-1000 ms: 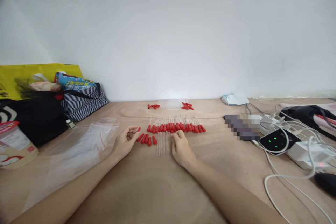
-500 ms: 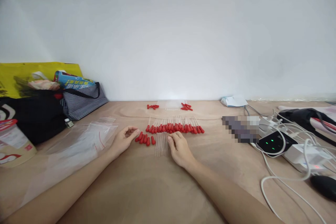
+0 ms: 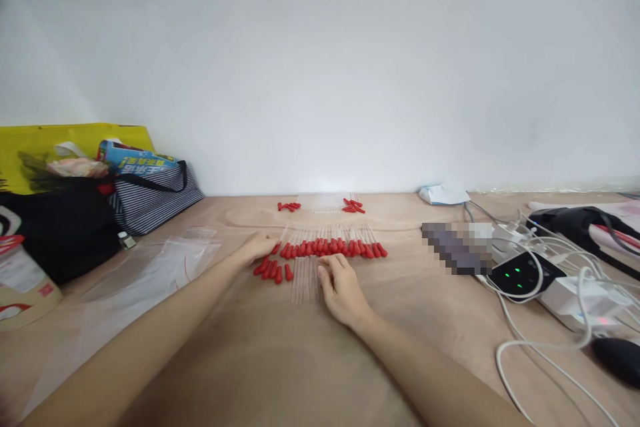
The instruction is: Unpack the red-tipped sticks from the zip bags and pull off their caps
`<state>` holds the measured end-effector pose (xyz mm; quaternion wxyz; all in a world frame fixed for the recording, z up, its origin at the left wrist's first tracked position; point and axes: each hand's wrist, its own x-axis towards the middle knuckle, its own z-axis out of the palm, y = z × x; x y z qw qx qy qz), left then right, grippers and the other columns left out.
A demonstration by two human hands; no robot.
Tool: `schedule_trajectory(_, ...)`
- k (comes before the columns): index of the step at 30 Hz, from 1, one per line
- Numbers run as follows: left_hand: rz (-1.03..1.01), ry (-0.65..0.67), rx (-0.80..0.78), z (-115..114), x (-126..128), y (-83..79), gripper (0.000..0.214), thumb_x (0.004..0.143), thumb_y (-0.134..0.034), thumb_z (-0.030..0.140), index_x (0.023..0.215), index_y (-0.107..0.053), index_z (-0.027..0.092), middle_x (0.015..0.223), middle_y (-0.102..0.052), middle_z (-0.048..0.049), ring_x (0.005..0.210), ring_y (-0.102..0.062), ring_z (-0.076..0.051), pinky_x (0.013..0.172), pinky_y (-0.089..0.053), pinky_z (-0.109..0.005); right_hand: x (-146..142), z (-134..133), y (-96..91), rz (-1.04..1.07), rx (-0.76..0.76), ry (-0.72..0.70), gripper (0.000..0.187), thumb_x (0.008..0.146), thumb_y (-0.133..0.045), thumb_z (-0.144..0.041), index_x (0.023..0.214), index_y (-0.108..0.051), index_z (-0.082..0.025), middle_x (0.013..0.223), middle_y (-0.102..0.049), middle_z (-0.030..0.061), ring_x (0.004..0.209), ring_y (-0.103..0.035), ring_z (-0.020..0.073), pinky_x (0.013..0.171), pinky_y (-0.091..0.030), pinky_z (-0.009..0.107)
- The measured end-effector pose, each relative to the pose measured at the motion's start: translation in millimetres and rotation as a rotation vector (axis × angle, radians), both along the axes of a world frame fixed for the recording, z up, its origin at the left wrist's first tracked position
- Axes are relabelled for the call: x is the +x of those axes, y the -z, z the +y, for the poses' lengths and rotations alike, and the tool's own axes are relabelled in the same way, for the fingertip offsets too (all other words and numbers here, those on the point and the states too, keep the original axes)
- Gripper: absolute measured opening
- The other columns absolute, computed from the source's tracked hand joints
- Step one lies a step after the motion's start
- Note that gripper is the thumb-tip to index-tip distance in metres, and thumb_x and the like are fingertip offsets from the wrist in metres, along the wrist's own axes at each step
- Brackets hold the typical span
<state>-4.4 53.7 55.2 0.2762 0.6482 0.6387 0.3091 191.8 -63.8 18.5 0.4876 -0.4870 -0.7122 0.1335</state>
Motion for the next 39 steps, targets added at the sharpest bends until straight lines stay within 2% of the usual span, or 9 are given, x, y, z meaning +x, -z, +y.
schedule_trajectory(4, 0.056, -0.025, 0.117, -9.2, -6.4, -9.7, 0.024, 0.072, -0.048, 0.027, 0.05, -0.049, 0.017, 0.043, -0.048, 0.0011, 0.052, -0.052, -0.016, 0.051, -0.035, -0.024, 0.4, -2.3, -4.5, -0.011, -0.007, -0.008, 0.021, 0.085, -0.038, -0.027, 0.092, -0.053, -0.016, 0.086, -0.054, 0.0072, 0.065, -0.054, 0.0135, 0.063, -0.047, 0.029)
schedule_trajectory(8, 0.067, 0.012, 0.266, -44.4, -15.4, -17.3, 0.016, 0.08, -0.039, 0.027, 0.079, -0.052, 0.017, 0.074, -0.06, -0.0008, 0.073, -0.056, -0.015, 0.066, -0.04, -0.025, 1.4, -2.7, -4.7, -0.013, -0.016, -0.006, 0.021, 0.085, -0.038, -0.028, 0.096, -0.052, -0.016, 0.087, -0.053, 0.007, 0.069, -0.054, 0.0146, 0.066, -0.046, 0.031)
schedule_trajectory(12, 0.157, 0.371, 0.459, -88.9, -18.5, -9.0, 0.014, 0.082, -0.042, 0.029, 0.081, -0.052, 0.019, 0.072, -0.059, 0.0009, 0.068, -0.056, -0.013, 0.065, -0.042, -0.024, 4.6, -3.7, -2.4, 0.068, 0.027, 0.046, 0.032, 0.085, -0.039, -0.031, 0.114, -0.041, -0.016, 0.091, -0.053, 0.0077, 0.074, -0.053, 0.0158, 0.071, -0.046, 0.033)
schedule_trajectory(15, 0.207, 0.511, 0.592, -106.9, -14.7, 2.1, 0.011, 0.084, -0.042, 0.026, 0.084, -0.051, 0.019, 0.077, -0.06, -0.0008, 0.071, -0.056, -0.013, 0.066, -0.044, -0.025, 10.6, -7.6, -3.4, 0.012, 0.077, 0.001, 0.039, 0.086, -0.039, -0.031, 0.122, -0.036, -0.017, 0.102, -0.05, 0.0101, 0.086, -0.051, 0.0172, 0.076, -0.045, 0.033)
schedule_trajectory(19, 0.264, 0.603, 0.722, -111.5, -6.6, 11.4, 0.011, 0.084, -0.044, 0.024, 0.081, -0.052, 0.018, 0.078, -0.061, -0.0025, 0.073, -0.057, -0.014, 0.069, -0.045, -0.027, 17.5, -14.1, -8.6, -0.289, 0.181, -0.131, 0.036, 0.084, -0.043, -0.032, 0.118, -0.046, -0.02, 0.109, -0.051, 0.0099, 0.1, -0.046, 0.0204, 0.084, -0.039, 0.037)
schedule_trajectory(23, 0.265, 0.622, 0.818, -111.7, -2.8, 14.2, 0.01, 0.084, -0.046, 0.022, 0.078, -0.054, 0.018, 0.077, -0.061, -0.0026, 0.072, -0.056, -0.014, 0.068, -0.045, -0.027, 13.4, -16.0, -11.3, -0.482, 0.272, -0.181, 0.03, 0.082, -0.049, -0.035, 0.109, -0.055, -0.021, 0.095, -0.059, 0.0065, 0.09, -0.049, 0.0191, 0.079, -0.036, 0.037)
schedule_trajectory(30, 0.255, 0.633, 0.885, -114.1, -2.2, 15.3, 0.009, 0.083, -0.05, 0.023, 0.079, -0.055, 0.018, 0.074, -0.061, -0.0022, 0.071, -0.055, -0.014, 0.068, -0.044, -0.027, 1.9, -14.6, -9.1, -0.537, 0.441, -0.186, 0.022, 0.084, -0.047, -0.027, 0.097, -0.061, -0.017, 0.066, -0.058, 0.0019, 0.071, -0.045, 0.0147, 0.074, -0.033, 0.033)
schedule_trajectory(35, 0.289, 0.683, 0.831, -110.2, -1.8, 14.4, 0.02, 0.081, -0.053, 0.033, 0.094, -0.058, 0.018, 0.088, -0.063, -0.005, 0.085, -0.054, -0.018, 0.077, -0.043, -0.033, 1.1, -16.7, -11.6, -0.538, 0.489, -0.171, 0.021, 0.085, -0.043, -0.022, 0.094, -0.062, -0.016, 0.061, -0.054, 0.0016, 0.065, -0.041, 0.014, 0.07, -0.033, 0.031)
schedule_trajectory(39, 0.263, 0.722, 0.884, -107.5, -2.9, 15.6, 0.016, 0.083, -0.05, 0.031, 0.088, -0.06, 0.019, 0.086, -0.065, -0.0024, 0.085, -0.054, -0.017, 0.078, -0.041, -0.032, 0.6, -16.9, -12.6, -0.529, 0.495, -0.198, 0.02, 0.085, -0.042, -0.02, 0.088, -0.062, -0.016, 0.059, -0.053, 0.0011, 0.066, -0.041, 0.0138, 0.071, -0.033, 0.031)
